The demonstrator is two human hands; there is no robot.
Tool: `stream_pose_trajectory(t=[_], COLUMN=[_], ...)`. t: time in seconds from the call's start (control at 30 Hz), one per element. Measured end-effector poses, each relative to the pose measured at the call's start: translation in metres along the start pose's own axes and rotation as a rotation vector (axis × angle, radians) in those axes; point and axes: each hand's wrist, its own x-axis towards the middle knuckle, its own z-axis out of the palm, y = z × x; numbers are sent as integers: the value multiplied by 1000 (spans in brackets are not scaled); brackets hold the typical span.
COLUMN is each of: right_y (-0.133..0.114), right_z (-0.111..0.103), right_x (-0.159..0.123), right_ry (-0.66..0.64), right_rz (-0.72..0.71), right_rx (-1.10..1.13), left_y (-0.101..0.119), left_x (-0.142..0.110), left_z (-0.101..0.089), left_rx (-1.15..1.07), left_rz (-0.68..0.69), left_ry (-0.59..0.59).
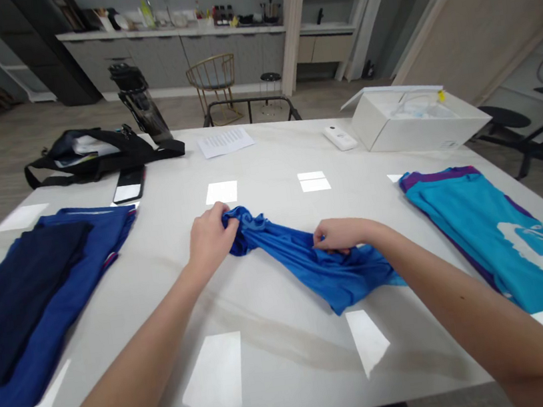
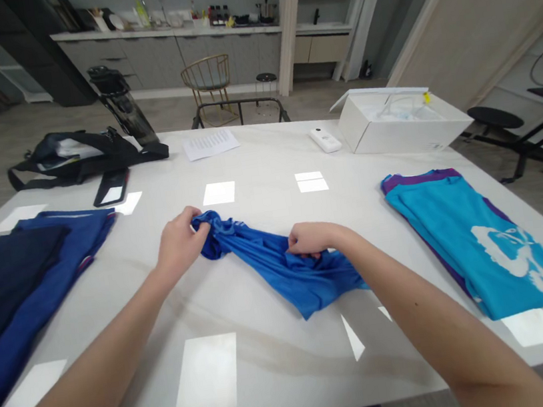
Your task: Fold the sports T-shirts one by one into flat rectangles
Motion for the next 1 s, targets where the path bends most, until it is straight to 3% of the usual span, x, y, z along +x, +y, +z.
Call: stream_pose_trajectory(t=[0.07, 0.13, 0.23, 0.3, 0.37, 0.43, 0.53, 0.6, 0.67, 0.73, 0.8, 0.87, 0.93, 1.0], right_y=[-19, -38, -60, -69, -72, -69, -52, -32, -10, 12, 30, 37, 31, 12], right_z=[4, 8, 17, 24, 28, 26, 12, 1, -8, -13, -13, -9, -2, 5], right_x=[-8, -3, 20, 35, 41, 35, 15, 4, 3, 10, 20, 28, 32, 35], right_ry=[-116, 58, 350, 416, 484, 599, 837, 1018, 1083, 997, 872, 894, 1022, 1062], right_rz=[-73, -145, -299, -372, -379, -341, -254, -164, -35, 127, 286, 366, 297, 88], right_rx=[85, 73, -57, -142, -164, -114, 27, 132, 213, 236, 187, 93, 19, -7], left_y=[-14, -19, -15, -14, -15, -19, -29, -38, -48, -59, -67, -70, -66, -57], left_x=[-11, -20, -29, -33, -37, -40, -36, -28, -16, -6, 0, 3, 4, 5], left_z=[-8, -12, -15, -17, -20, -27, -40, -45, -43, -33, -18, -4, 5, 9], left_rx=[-40, -23, 17, 6, -50, -172, -462, -703, -922, -1021, -909, -632, -305, -40], left_rz=[-52, 17, 299, 444, 455, 315, -61, -289, -461, -597, -656, -605, -438, -218], left_ry=[9, -3, -142, -218, -185, -26, 316, 464, 434, 218, 27, 13, 122, 176])
